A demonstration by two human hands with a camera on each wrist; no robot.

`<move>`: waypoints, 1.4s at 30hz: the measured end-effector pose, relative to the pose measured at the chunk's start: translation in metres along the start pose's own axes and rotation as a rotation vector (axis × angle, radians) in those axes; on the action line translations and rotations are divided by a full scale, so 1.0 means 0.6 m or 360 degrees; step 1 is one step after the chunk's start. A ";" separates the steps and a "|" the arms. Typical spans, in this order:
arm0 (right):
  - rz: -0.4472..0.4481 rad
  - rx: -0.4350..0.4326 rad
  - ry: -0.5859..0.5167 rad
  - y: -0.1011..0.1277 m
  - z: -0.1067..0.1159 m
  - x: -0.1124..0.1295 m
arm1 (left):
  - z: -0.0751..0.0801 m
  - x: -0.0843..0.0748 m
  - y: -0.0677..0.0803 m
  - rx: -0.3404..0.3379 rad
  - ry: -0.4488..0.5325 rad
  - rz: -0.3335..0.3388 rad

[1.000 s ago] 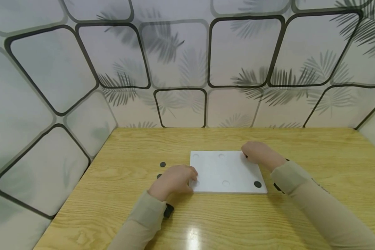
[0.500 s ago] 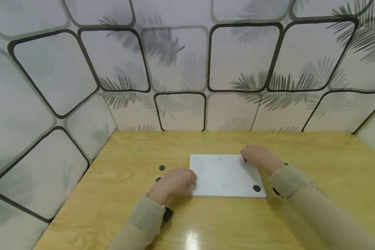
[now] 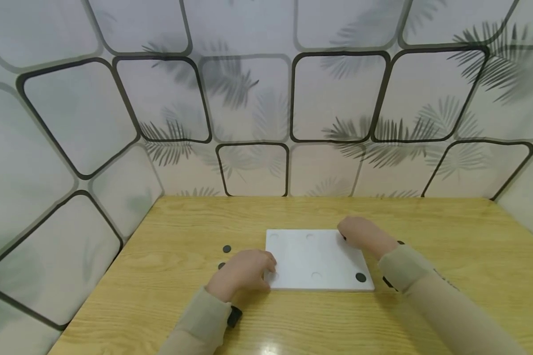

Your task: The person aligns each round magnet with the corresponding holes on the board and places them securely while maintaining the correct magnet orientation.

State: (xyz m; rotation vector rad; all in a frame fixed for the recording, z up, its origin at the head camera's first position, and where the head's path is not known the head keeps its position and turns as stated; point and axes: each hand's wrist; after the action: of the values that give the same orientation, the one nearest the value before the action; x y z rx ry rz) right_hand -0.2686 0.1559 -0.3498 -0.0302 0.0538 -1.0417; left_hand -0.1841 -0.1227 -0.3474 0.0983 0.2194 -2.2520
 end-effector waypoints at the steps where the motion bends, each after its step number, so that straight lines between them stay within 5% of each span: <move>1: -0.0001 0.0003 0.0001 0.000 0.000 0.000 | 0.000 0.000 0.000 -0.0001 0.0003 -0.0001; 25: 0.0115 -0.0109 -0.0034 -0.001 0.006 -0.007 | -0.006 0.009 -0.004 -0.0045 0.0045 -0.0020; 42: 0.0066 -0.0063 -0.0018 0.002 0.006 -0.007 | -0.001 0.002 -0.003 0.0007 0.0038 -0.0002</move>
State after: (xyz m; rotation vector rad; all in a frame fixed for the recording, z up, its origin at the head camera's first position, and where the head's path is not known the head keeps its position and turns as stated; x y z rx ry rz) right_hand -0.2696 0.1602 -0.3463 -0.0707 0.0647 -0.9989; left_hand -0.1867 -0.1224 -0.3480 0.1271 0.2273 -2.2539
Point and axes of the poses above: each hand's wrist, its own y-axis away from the middle knuckle, its own z-axis out of the back of the hand, x = y × z, and after that the axes turned 13 degrees about -x, right-handed
